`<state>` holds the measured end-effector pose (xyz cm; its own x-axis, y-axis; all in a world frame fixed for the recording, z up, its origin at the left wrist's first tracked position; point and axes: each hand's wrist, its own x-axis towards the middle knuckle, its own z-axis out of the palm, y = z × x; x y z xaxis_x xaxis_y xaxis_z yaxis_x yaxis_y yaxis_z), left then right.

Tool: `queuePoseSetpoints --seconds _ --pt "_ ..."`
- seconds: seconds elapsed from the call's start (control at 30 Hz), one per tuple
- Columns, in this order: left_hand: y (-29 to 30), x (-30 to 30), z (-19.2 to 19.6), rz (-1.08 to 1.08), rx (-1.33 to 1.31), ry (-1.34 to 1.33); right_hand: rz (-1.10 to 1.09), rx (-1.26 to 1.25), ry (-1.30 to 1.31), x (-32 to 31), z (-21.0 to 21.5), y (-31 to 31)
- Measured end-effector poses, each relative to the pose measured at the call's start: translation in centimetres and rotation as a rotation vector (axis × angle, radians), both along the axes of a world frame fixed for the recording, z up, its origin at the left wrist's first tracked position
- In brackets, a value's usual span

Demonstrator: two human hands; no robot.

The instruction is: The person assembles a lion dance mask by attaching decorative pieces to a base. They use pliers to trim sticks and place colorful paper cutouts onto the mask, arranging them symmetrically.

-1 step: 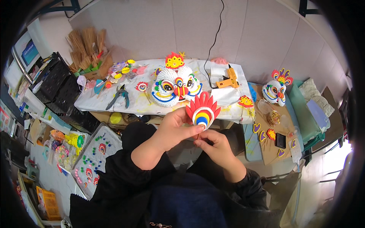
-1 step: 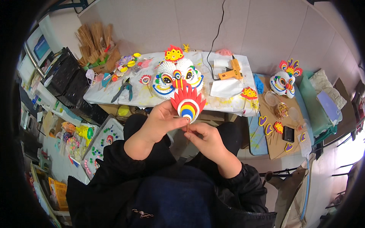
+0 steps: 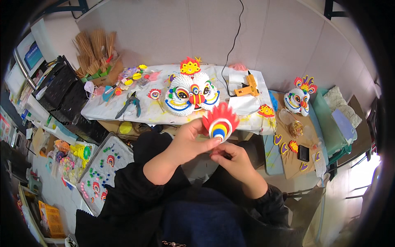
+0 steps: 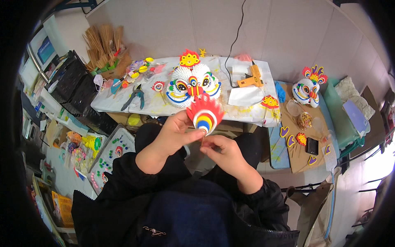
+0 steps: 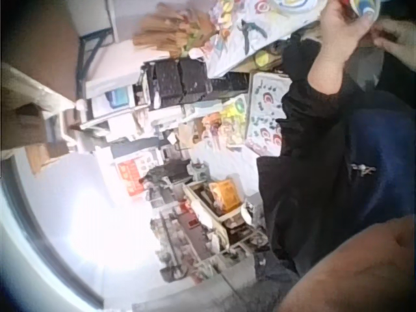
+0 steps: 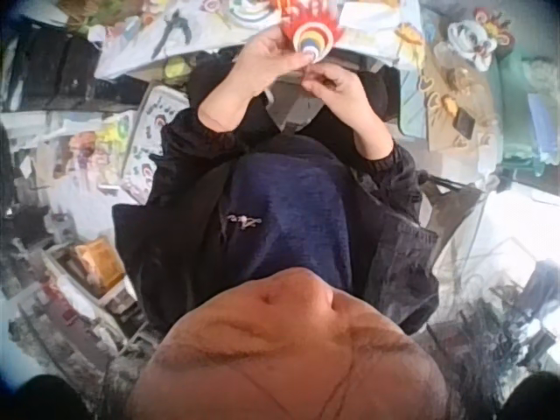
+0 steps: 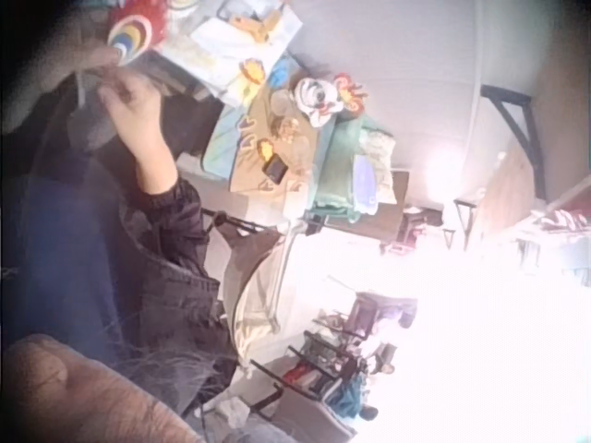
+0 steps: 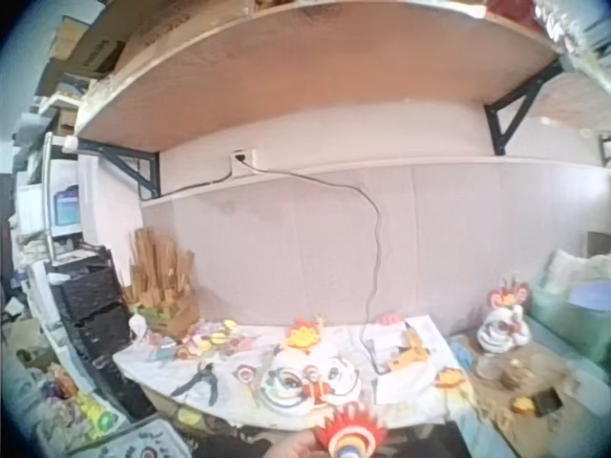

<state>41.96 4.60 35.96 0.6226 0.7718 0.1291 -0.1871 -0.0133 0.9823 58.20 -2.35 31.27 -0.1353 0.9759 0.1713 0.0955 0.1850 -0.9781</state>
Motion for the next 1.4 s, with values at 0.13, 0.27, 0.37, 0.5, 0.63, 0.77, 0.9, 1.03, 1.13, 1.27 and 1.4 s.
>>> queuePoseSetpoints --seconds 0.13,0.27,0.37,0.5,0.63,0.77,0.9,1.03,1.13,1.27,1.4 --pt "-0.9 -0.7 -1.1 0.049 0.559 0.166 -0.101 0.195 0.262 1.9 0.6 -0.3" --pt "-1.0 -0.5 -1.3 -0.018 0.727 0.234 0.037 0.021 -0.012 3.1 2.3 -0.8" --pt "-0.1 -0.5 -1.0 -0.033 0.534 0.158 -0.024 -0.033 0.034 3.1 3.1 0.3" --pt "2.3 -0.5 -0.6 -0.099 0.517 0.234 0.036 -0.02 0.036 3.7 3.1 3.2" --pt "7.2 -1.8 -1.8 -0.059 0.502 0.267 0.092 -0.054 -0.038 5.3 1.7 6.7" --pt "19.3 -8.5 -5.5 0.566 0.061 0.209 0.041 -0.112 0.262 8.3 0.2 9.7" --pt "28.6 -13.9 -11.2 0.863 0.183 0.873 -0.185 -0.255 0.501 10.6 -1.4 11.3" --pt "32.6 -14.4 -13.2 0.699 0.174 1.227 -0.364 -0.135 0.521 11.6 -2.6 12.3" --pt "33.8 -14.5 -12.3 0.587 0.077 1.273 -0.391 -0.076 0.467 12.2 -2.7 12.9" --pt "34.4 -14.9 -11.3 0.54 -0.073 1.162 -0.434 -0.093 0.522 12.6 -2.2 13.4" --pt "34.9 -14.9 -11.4 0.549 -0.146 1.175 -0.443 -0.124 0.531 12.5 -2.1 14.0"
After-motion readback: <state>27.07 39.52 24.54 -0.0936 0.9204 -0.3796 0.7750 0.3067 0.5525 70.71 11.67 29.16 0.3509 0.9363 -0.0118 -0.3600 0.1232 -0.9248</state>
